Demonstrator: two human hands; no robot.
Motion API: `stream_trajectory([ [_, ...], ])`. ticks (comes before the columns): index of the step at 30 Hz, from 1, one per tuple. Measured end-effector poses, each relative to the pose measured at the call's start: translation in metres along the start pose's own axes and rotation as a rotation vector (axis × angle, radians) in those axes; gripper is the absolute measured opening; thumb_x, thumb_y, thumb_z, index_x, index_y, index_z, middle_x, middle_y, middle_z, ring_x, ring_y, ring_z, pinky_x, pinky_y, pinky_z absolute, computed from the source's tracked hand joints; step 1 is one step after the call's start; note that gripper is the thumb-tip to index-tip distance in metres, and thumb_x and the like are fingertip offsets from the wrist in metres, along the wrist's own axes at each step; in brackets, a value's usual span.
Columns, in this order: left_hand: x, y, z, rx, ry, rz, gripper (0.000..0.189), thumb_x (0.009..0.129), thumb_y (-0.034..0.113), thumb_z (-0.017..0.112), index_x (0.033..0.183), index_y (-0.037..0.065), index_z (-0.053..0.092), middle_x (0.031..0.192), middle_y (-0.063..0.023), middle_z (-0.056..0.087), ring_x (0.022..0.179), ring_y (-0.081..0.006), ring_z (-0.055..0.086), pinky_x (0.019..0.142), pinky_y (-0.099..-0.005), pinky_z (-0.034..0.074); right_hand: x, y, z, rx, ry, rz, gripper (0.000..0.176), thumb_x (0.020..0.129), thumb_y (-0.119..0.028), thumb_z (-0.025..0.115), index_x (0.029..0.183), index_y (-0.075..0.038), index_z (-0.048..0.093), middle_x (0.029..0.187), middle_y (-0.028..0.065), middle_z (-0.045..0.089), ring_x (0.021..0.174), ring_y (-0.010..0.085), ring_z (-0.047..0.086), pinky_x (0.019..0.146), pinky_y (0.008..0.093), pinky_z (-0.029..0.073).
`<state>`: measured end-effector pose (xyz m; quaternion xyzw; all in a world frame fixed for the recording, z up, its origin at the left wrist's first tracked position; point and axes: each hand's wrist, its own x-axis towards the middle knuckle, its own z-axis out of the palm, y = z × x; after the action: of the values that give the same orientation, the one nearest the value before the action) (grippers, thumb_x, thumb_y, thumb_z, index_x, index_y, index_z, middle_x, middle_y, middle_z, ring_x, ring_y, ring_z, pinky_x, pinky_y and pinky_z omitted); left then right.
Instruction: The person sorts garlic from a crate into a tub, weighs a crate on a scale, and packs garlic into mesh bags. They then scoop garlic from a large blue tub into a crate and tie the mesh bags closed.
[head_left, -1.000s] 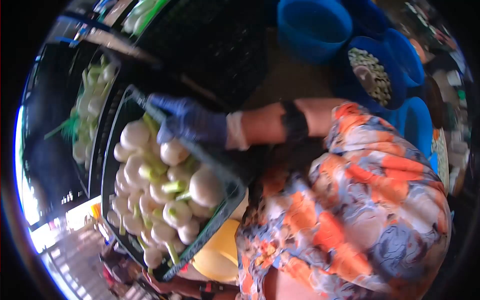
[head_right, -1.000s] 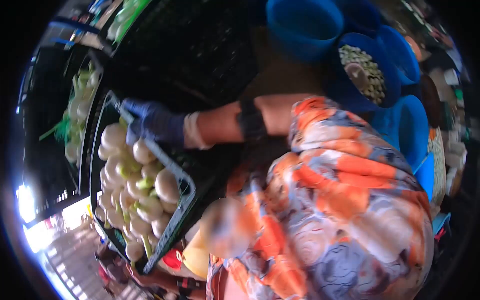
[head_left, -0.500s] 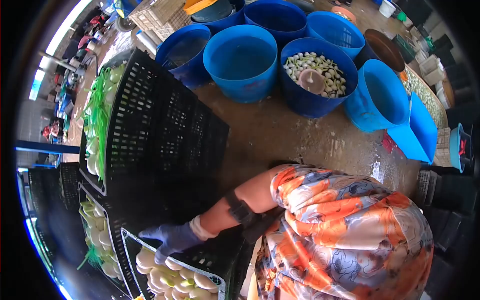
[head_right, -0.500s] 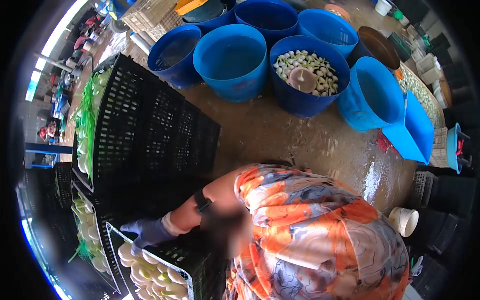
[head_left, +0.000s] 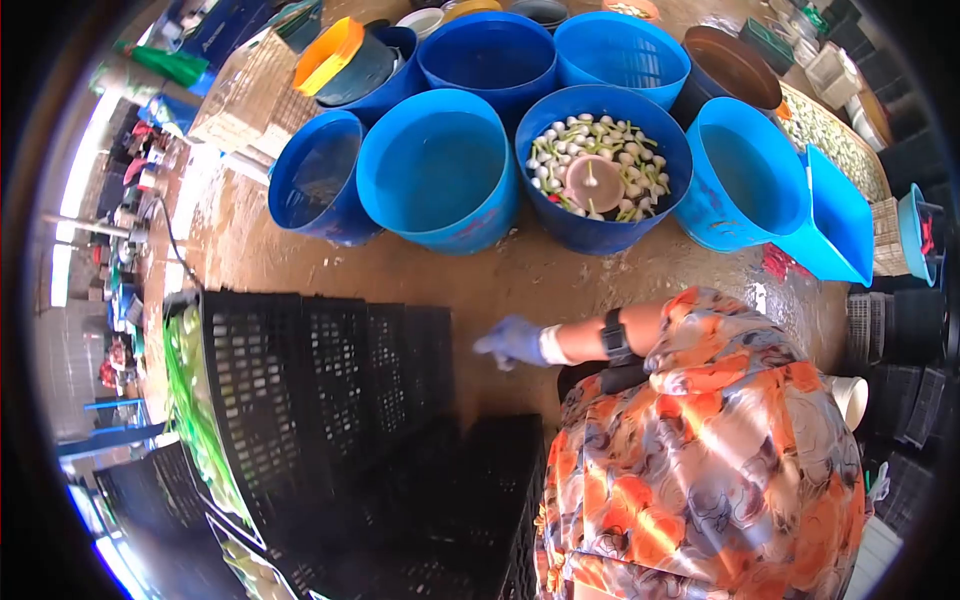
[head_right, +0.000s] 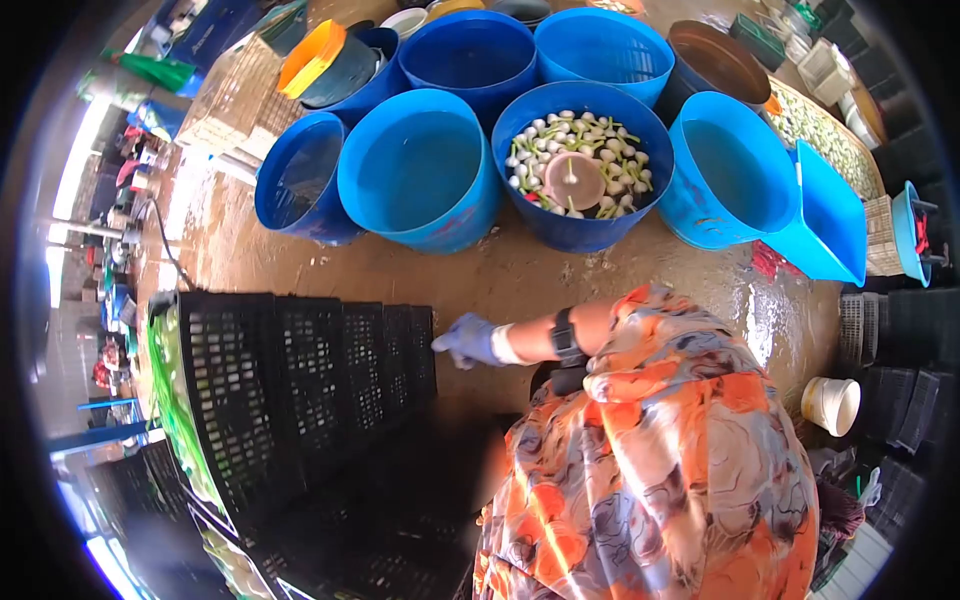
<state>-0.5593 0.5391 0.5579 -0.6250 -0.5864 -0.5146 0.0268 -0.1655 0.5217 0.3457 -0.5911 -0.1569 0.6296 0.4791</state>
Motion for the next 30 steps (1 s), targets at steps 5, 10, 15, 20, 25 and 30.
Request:
stream_trajectory([
  [5, 0.017, 0.051, 0.038, -0.040, -0.105, 0.050, 0.023, 0.076, -0.001, 0.064, 0.099, -0.001, 0.066, 0.099, -0.0151, 0.066, 0.089, -0.0237, 0.063, 0.080, -0.0359, 0.052, -0.033, 0.017, -0.120, 0.071, 0.161, 0.054, 0.031, 0.081, -0.026, 0.066, 0.060, -0.004, 0.061, 0.055, 0.0076, 0.059, 0.047, 0.0166, 0.055, 0.049, 0.0305, 0.043],
  [10, 0.030, 0.146, 0.086, -0.203, -0.260, -0.134, 0.018, 0.074, -0.004, 0.064, 0.092, -0.002, 0.068, 0.094, -0.0138, 0.067, 0.086, -0.0211, 0.063, 0.078, -0.0314, 0.051, -0.023, 0.019, -0.199, 0.230, 0.184, 0.057, 0.012, 0.079, -0.009, 0.066, 0.088, -0.001, 0.064, 0.075, 0.0077, 0.065, 0.064, 0.0147, 0.062, 0.060, 0.0274, 0.052],
  [15, 0.056, 0.135, 0.152, -0.197, -0.365, 0.069, 0.014, 0.072, -0.003, 0.066, 0.085, -0.002, 0.066, 0.092, -0.0116, 0.067, 0.087, -0.0187, 0.063, 0.075, -0.0276, 0.050, 0.003, -0.040, -0.229, 0.233, 0.213, -0.120, 0.012, 0.079, -0.001, 0.064, 0.091, -0.001, 0.063, 0.083, 0.0071, 0.064, 0.071, 0.0180, 0.065, 0.064, 0.0278, 0.054],
  [20, 0.114, 0.089, 0.161, 0.064, -0.108, 0.093, 0.011, 0.074, 0.002, 0.067, 0.085, 0.000, 0.068, 0.087, -0.0086, 0.066, 0.072, -0.0132, 0.058, 0.066, -0.0241, 0.046, 0.023, -0.187, -0.152, -0.050, -0.047, -0.532, 0.018, 0.080, -0.005, 0.065, 0.097, 0.001, 0.063, 0.085, 0.0063, 0.065, 0.076, 0.0141, 0.064, 0.071, 0.0245, 0.052],
  [25, 0.183, -0.006, 0.112, 0.287, -0.070, -0.155, 0.014, 0.074, 0.013, 0.067, 0.084, 0.004, 0.071, 0.080, -0.0121, 0.064, 0.072, -0.0234, 0.061, 0.069, -0.0333, 0.047, 0.020, -0.337, -0.020, -0.520, -0.338, -0.848, 0.017, 0.081, -0.005, 0.066, 0.098, -0.001, 0.063, 0.090, 0.0026, 0.064, 0.081, 0.0095, 0.059, 0.074, 0.0238, 0.050],
  [30, 0.215, -0.027, 0.098, 0.411, -0.149, -0.133, 0.017, 0.072, 0.016, 0.069, 0.084, 0.006, 0.072, 0.072, -0.0093, 0.065, 0.068, -0.0184, 0.062, 0.065, -0.0304, 0.047, 0.006, -0.439, 0.115, -1.045, -0.546, -1.273, 0.024, 0.076, -0.008, 0.065, 0.098, 0.002, 0.062, 0.091, 0.0125, 0.065, 0.085, 0.0200, 0.063, 0.078, 0.0300, 0.049],
])
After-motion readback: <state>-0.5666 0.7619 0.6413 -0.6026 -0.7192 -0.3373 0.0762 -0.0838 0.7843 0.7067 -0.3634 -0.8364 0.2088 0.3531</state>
